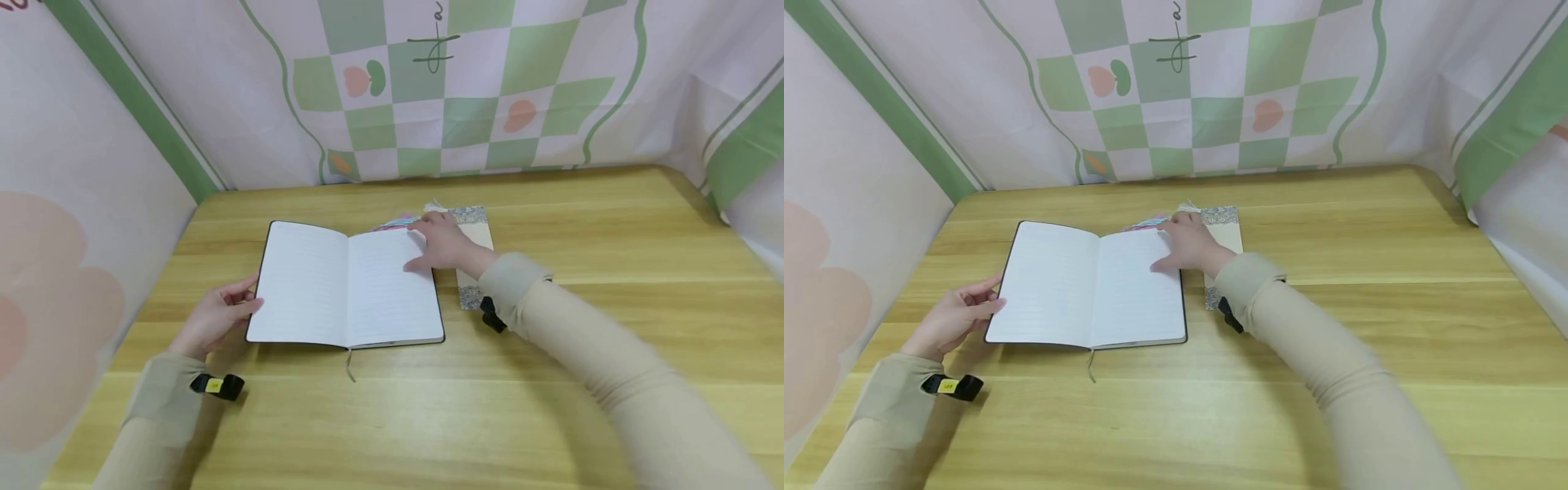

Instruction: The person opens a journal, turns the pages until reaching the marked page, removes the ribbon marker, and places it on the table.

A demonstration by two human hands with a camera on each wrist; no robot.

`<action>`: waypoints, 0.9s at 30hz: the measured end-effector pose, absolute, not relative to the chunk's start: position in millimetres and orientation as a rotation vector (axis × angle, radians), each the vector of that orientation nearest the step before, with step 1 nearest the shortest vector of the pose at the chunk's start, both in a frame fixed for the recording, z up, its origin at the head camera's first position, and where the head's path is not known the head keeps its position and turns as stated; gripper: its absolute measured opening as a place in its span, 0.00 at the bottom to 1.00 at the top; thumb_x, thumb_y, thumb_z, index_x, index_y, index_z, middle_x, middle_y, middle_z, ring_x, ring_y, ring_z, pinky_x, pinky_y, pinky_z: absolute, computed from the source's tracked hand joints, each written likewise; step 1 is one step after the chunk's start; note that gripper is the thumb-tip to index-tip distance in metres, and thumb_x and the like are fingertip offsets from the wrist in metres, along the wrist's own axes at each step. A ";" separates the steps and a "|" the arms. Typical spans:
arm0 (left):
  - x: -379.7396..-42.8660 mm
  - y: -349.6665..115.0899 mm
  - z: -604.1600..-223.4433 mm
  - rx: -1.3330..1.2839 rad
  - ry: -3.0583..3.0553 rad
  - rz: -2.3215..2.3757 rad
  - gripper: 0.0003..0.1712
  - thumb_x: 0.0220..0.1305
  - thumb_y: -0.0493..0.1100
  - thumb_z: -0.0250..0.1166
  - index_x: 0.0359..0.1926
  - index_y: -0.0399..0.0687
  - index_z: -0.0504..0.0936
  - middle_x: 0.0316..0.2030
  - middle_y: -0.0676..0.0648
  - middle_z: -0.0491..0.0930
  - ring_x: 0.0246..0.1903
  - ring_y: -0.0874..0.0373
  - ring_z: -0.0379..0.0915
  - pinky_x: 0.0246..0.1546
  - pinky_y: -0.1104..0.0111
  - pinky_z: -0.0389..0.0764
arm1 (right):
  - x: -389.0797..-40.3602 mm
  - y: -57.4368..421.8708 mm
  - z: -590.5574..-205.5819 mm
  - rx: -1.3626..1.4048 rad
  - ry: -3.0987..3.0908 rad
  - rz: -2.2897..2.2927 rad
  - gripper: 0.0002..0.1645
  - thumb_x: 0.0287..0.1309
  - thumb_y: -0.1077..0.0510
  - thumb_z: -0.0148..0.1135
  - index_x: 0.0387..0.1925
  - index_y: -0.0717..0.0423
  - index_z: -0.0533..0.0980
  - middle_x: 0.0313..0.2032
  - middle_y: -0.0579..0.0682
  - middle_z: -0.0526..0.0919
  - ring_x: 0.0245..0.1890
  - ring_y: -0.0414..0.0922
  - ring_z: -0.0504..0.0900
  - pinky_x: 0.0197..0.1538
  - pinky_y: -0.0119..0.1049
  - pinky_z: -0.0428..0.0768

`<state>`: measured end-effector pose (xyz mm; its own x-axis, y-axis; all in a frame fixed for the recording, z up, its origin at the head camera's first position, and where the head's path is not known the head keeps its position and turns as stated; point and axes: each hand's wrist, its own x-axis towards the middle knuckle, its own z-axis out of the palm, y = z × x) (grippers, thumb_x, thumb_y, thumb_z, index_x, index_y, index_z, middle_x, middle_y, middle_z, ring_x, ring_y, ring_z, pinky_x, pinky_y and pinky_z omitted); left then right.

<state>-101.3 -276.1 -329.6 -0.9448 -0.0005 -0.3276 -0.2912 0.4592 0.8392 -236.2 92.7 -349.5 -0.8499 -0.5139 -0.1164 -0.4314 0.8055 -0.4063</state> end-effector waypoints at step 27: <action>-100.7 -276.2 -330.9 -0.251 2.431 1.470 0.36 0.67 0.41 0.59 0.71 0.46 0.54 0.37 0.55 0.68 0.35 0.67 0.65 0.33 0.74 0.77 | -241.3 61.2 -338.1 -0.736 2.740 -0.049 0.60 0.40 0.27 0.67 0.72 0.45 0.56 0.71 0.57 0.52 0.70 0.61 0.47 0.67 0.61 0.47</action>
